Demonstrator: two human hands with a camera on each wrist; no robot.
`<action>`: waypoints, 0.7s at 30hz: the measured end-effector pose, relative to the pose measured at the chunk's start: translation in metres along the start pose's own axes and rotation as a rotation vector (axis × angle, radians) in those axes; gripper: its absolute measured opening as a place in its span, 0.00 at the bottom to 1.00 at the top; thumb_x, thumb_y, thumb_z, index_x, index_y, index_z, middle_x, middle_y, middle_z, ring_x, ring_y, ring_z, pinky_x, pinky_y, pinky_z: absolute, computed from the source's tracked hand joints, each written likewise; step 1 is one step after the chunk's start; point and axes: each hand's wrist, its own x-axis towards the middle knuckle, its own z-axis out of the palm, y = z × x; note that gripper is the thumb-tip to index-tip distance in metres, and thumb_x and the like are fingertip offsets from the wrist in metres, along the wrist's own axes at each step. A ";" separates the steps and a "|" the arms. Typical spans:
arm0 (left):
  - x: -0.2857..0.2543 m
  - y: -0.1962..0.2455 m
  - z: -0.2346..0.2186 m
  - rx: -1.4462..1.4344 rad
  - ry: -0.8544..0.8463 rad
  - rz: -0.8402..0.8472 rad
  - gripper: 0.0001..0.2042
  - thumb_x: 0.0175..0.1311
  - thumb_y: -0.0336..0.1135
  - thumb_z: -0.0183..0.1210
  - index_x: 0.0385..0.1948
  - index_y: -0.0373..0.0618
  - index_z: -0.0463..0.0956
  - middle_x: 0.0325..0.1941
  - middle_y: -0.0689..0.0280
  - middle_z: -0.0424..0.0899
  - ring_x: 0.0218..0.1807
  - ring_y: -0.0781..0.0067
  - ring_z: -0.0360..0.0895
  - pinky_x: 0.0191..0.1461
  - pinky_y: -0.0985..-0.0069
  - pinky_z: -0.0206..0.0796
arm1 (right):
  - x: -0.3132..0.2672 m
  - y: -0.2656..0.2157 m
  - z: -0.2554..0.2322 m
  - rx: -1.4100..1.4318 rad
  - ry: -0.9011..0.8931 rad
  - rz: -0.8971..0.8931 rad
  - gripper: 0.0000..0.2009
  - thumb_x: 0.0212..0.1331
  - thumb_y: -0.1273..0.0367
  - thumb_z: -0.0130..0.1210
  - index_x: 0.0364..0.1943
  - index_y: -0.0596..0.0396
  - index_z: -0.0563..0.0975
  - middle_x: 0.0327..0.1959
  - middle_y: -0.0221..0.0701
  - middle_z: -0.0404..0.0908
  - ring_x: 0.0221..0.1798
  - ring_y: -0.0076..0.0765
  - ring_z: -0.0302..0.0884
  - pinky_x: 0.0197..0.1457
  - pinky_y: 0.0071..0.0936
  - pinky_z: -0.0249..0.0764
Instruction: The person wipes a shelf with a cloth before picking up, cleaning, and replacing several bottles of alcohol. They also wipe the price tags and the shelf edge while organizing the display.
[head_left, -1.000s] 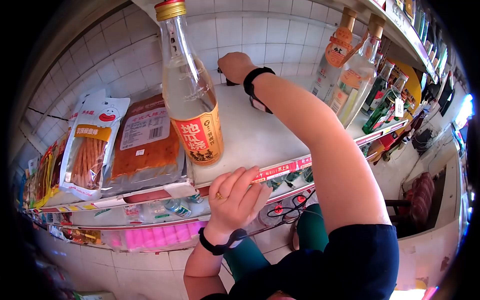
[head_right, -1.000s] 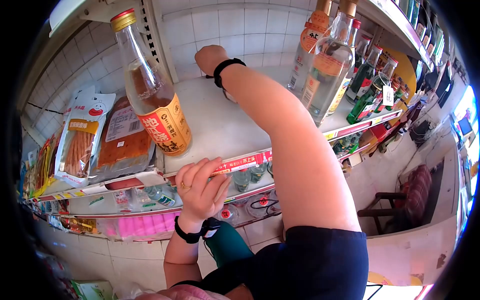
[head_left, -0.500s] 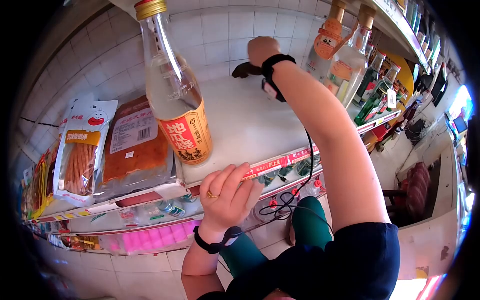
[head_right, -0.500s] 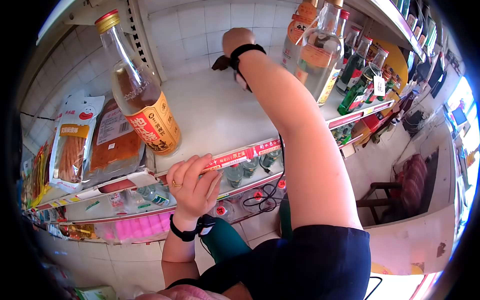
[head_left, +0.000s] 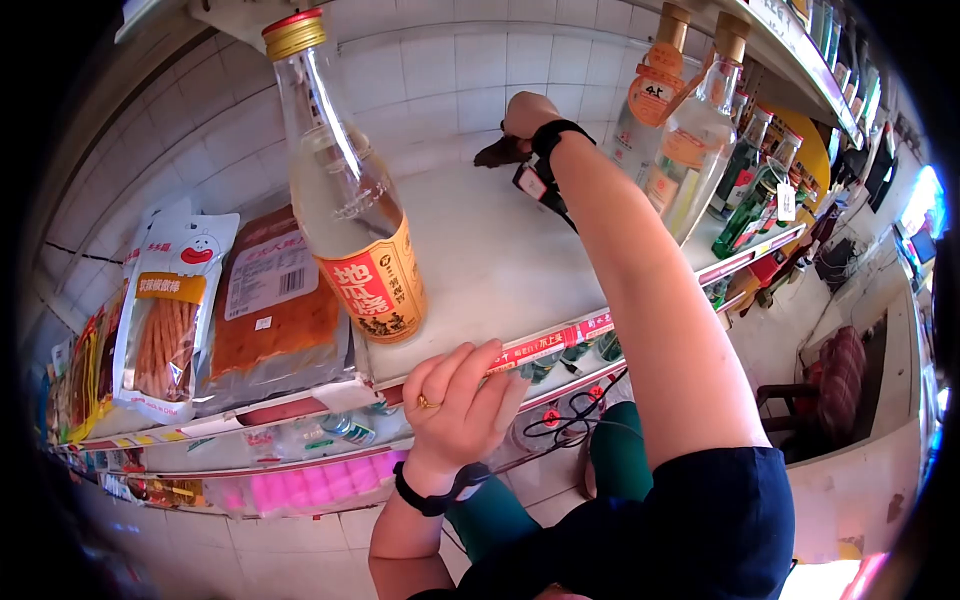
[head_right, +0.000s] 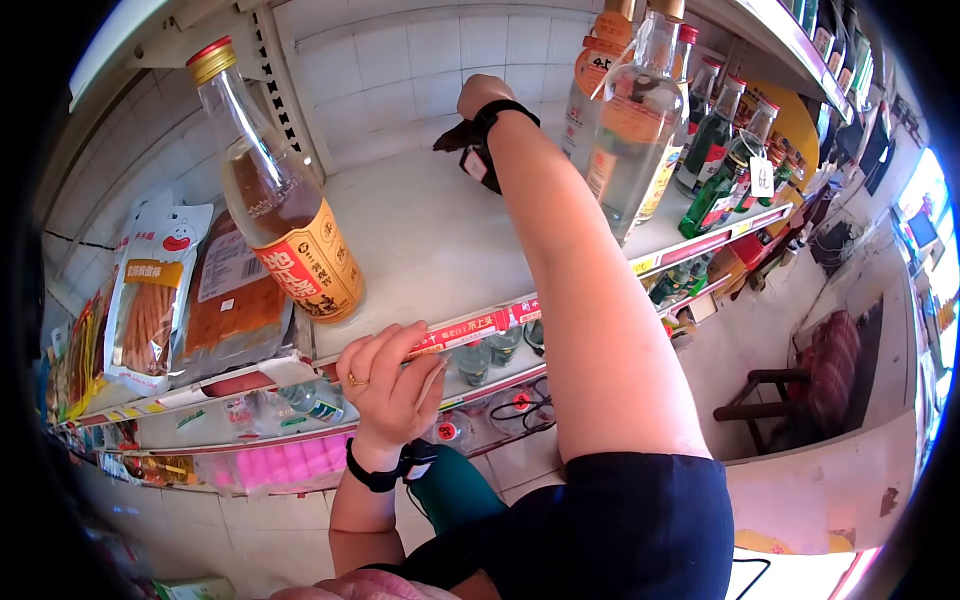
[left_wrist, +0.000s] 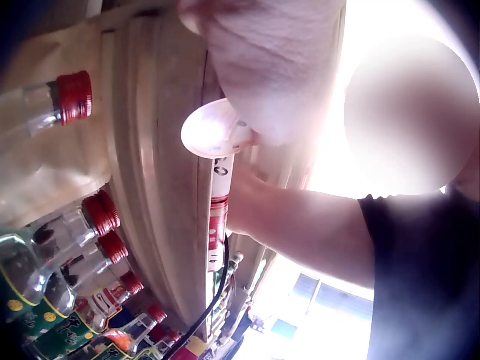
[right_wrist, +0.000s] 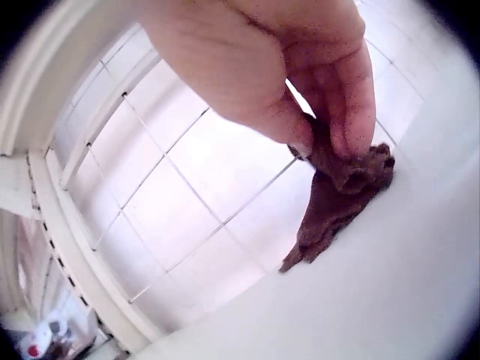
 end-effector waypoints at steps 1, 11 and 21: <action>0.000 0.000 -0.001 0.020 0.002 0.008 0.04 0.51 0.37 0.63 0.26 0.53 0.78 0.45 0.70 0.81 0.48 0.71 0.74 0.55 0.73 0.58 | -0.010 -0.002 -0.007 0.107 0.095 0.057 0.13 0.51 0.69 0.49 0.38 0.57 0.82 0.44 0.45 0.81 0.48 0.49 0.79 0.50 0.38 0.76; -0.003 -0.002 0.001 -0.019 0.004 0.013 0.07 0.46 0.33 0.64 0.28 0.52 0.78 0.48 0.67 0.80 0.50 0.65 0.73 0.55 0.68 0.58 | -0.017 0.011 -0.024 0.066 0.540 0.067 0.13 0.53 0.68 0.49 0.41 0.52 0.79 0.42 0.40 0.82 0.47 0.50 0.78 0.49 0.41 0.75; -0.003 0.000 0.001 -0.015 0.007 0.000 0.05 0.47 0.34 0.63 0.27 0.52 0.78 0.48 0.68 0.80 0.49 0.66 0.73 0.54 0.68 0.58 | -0.024 -0.013 -0.017 0.193 0.541 -0.028 0.11 0.52 0.67 0.51 0.36 0.57 0.78 0.39 0.45 0.81 0.45 0.50 0.79 0.48 0.41 0.76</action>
